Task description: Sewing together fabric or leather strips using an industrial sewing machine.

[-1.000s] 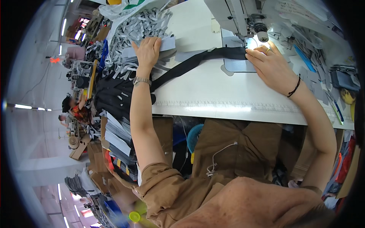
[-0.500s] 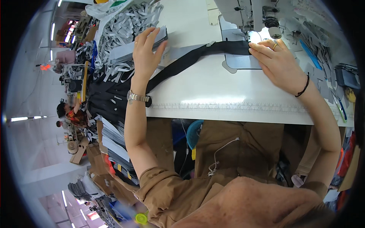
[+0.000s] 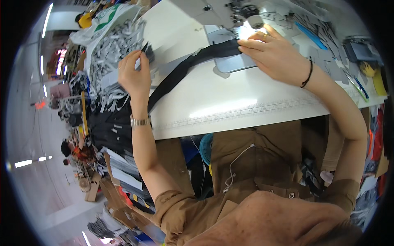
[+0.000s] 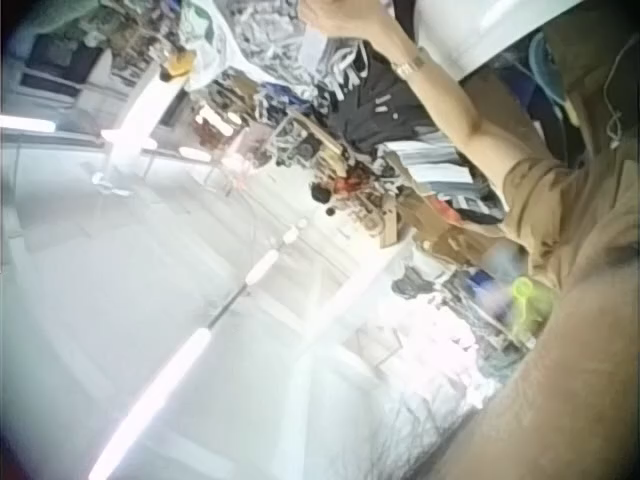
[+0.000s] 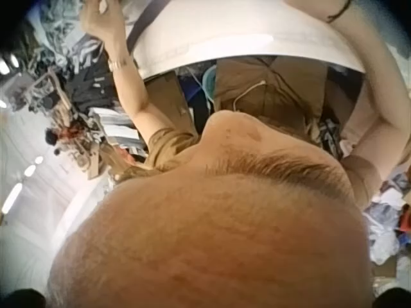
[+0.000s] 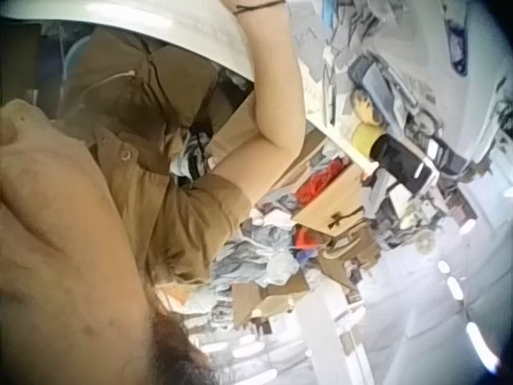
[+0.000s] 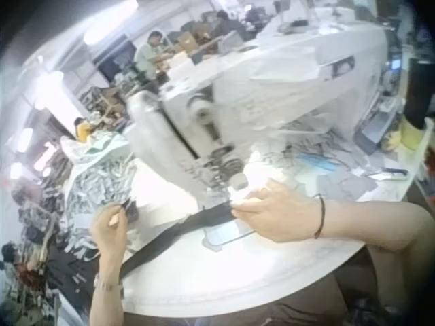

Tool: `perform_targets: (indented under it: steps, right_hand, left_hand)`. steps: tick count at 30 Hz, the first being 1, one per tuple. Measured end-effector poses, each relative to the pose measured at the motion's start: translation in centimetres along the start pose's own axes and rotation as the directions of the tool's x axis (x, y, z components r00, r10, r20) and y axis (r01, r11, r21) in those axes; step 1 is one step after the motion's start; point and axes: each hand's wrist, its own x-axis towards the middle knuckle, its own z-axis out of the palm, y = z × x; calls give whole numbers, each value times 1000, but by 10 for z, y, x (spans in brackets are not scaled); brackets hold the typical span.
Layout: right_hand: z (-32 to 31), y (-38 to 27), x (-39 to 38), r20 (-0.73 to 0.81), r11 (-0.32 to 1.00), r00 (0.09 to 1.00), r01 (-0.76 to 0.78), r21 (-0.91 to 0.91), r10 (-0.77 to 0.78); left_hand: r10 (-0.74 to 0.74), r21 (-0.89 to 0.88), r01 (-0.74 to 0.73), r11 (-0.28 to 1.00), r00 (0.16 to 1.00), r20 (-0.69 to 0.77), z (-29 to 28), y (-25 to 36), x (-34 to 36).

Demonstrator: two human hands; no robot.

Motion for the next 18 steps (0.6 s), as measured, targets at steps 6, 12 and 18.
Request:
perform_targets:
  steps: [6, 12, 18]
  right_hand:
    - [5, 2, -2, 48, 1000, 998, -27, 7, 27]
    - [5, -2, -1, -7, 1000, 1000, -9, -21, 9]
    - [-10, -4, 3, 61, 995, 996, -65, 75, 60]
  left_hand:
    - [628, 168, -643, 747, 766, 139, 34, 124, 14]
    - [442, -196, -401, 895, 856, 268, 76, 131, -6]
    - [452, -316, -382, 868, 872, 189, 80, 121, -7]
